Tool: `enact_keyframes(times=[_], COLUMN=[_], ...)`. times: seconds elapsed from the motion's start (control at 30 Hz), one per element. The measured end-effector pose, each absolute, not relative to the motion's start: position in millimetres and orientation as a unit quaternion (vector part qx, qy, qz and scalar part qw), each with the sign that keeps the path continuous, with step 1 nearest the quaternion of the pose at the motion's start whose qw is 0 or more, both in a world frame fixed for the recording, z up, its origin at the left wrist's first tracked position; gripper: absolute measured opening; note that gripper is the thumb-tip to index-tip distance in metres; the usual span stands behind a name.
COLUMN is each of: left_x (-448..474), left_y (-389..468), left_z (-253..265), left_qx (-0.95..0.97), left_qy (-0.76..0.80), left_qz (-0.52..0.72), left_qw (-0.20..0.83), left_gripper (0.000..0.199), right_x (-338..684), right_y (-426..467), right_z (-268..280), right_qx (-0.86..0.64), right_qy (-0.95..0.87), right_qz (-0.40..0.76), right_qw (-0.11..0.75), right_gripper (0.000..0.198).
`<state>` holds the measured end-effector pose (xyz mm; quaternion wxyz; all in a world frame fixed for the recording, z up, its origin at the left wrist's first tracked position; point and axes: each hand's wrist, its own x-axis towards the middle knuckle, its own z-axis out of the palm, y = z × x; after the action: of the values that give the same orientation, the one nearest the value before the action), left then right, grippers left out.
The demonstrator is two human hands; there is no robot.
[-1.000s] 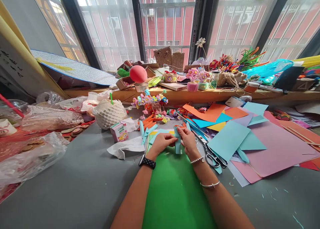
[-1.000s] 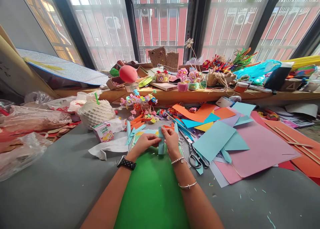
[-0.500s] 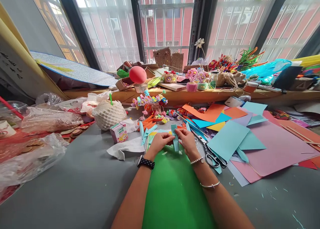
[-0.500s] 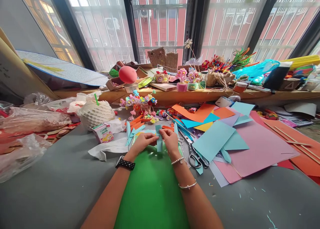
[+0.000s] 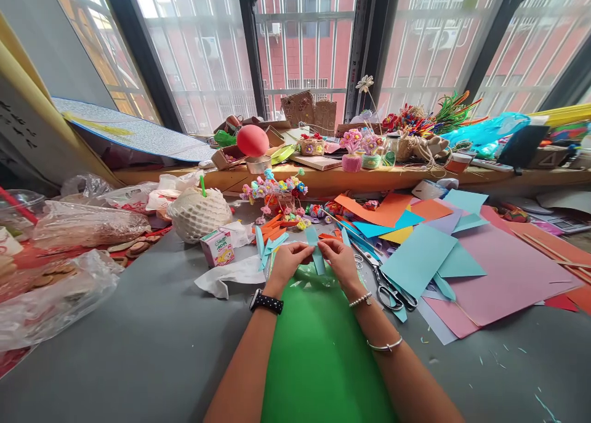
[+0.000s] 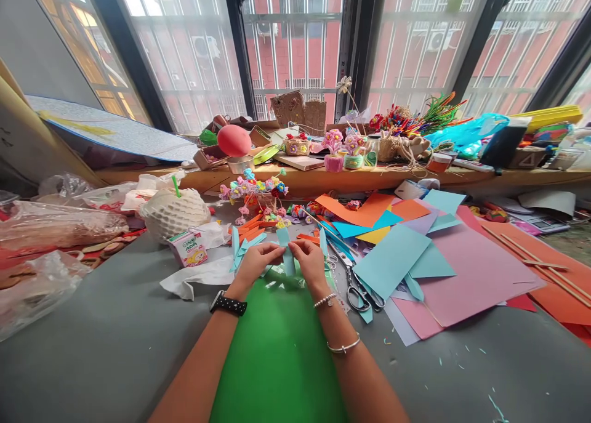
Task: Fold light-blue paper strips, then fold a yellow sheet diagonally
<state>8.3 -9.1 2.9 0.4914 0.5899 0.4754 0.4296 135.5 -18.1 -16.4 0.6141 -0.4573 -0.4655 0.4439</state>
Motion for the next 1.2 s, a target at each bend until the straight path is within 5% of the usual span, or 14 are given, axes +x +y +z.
enact_keyframes(times=[1.2], left_x=[2.5], left_y=[-3.4], left_z=[-1.1], left_qx=[0.554], left_qy=[0.484], left_qz=[0.498], left_qw=[0.460], left_gripper=[0.022], right_x=[132.7], right_y=[-17.5], right_z=[-16.8], right_qx=[-0.511], right_qy=[-0.535], right_qz=[0.412], right_qw=[0.532], right_gripper=[0.025])
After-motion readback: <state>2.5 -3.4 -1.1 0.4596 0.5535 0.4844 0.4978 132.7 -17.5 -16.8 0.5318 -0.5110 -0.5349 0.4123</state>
